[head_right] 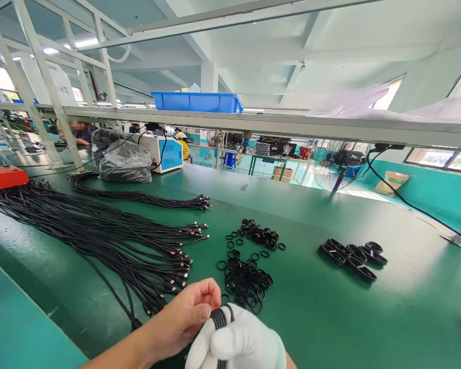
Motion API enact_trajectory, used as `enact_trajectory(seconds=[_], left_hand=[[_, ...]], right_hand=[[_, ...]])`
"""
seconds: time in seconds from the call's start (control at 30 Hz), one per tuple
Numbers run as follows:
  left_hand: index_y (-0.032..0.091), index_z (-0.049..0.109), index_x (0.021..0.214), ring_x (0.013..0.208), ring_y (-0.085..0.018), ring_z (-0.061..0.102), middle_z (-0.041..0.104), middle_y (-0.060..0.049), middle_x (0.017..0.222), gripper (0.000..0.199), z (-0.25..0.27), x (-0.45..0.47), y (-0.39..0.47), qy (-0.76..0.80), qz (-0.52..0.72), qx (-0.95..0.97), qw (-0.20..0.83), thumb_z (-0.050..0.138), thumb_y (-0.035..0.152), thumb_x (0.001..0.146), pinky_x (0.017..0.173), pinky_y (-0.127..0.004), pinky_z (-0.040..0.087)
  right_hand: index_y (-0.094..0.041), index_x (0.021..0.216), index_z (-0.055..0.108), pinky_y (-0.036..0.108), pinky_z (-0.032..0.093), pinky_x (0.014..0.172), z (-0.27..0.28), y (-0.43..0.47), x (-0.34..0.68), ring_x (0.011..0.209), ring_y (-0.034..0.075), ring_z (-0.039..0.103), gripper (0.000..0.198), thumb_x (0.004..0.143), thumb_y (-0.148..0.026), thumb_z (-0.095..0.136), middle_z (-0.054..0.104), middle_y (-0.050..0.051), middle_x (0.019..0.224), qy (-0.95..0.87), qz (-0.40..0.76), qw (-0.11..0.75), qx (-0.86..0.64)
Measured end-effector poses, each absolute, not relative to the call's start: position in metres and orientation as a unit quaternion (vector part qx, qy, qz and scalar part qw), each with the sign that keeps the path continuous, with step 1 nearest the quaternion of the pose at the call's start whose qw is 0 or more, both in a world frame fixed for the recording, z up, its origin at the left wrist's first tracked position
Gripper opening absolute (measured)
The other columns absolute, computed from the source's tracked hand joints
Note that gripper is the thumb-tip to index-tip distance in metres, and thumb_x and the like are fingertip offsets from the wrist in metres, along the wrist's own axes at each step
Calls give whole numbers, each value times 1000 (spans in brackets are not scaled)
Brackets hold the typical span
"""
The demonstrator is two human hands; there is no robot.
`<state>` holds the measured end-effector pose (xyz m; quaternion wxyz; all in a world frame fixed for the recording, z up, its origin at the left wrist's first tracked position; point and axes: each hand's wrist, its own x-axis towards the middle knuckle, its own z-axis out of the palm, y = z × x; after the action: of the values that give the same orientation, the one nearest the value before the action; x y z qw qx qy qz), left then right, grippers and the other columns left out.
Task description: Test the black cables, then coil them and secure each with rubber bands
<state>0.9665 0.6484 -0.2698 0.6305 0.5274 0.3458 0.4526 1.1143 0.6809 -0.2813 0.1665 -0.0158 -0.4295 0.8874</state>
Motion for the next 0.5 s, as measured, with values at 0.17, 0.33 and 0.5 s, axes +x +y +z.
enact_trajectory(seconds=[0.17, 0.33, 0.5], left_hand=[[17, 49, 86, 51, -7, 35, 42, 6, 62, 27, -254, 976, 635, 375, 474, 564, 562, 56, 43, 79, 49, -19, 29], [17, 48, 78, 64, -11, 44, 50, 3, 69, 17, -234, 979, 622, 475, 441, 619, 443, 61, 14, 69, 59, -21, 38], [18, 52, 72, 59, -10, 51, 53, 0, 71, 10, -261, 986, 618, 426, 528, 672, 297, 53, 9, 68, 51, -18, 41]], right_hand=[[-5, 73, 72, 21, 42, 51, -271, 686, 1121, 53, 13, 59, 33, 60, -36, 74, 66, 7, 60, -465, 865, 185, -40], [-11, 69, 71, 28, 45, 64, -254, 685, 1129, 64, 15, 57, 21, 61, -30, 75, 61, 1, 60, -570, 792, 203, -79], [-16, 66, 67, 32, 45, 83, -226, 683, 1139, 89, 21, 55, 15, 62, -28, 75, 63, 1, 75, -648, 731, 186, -108]])
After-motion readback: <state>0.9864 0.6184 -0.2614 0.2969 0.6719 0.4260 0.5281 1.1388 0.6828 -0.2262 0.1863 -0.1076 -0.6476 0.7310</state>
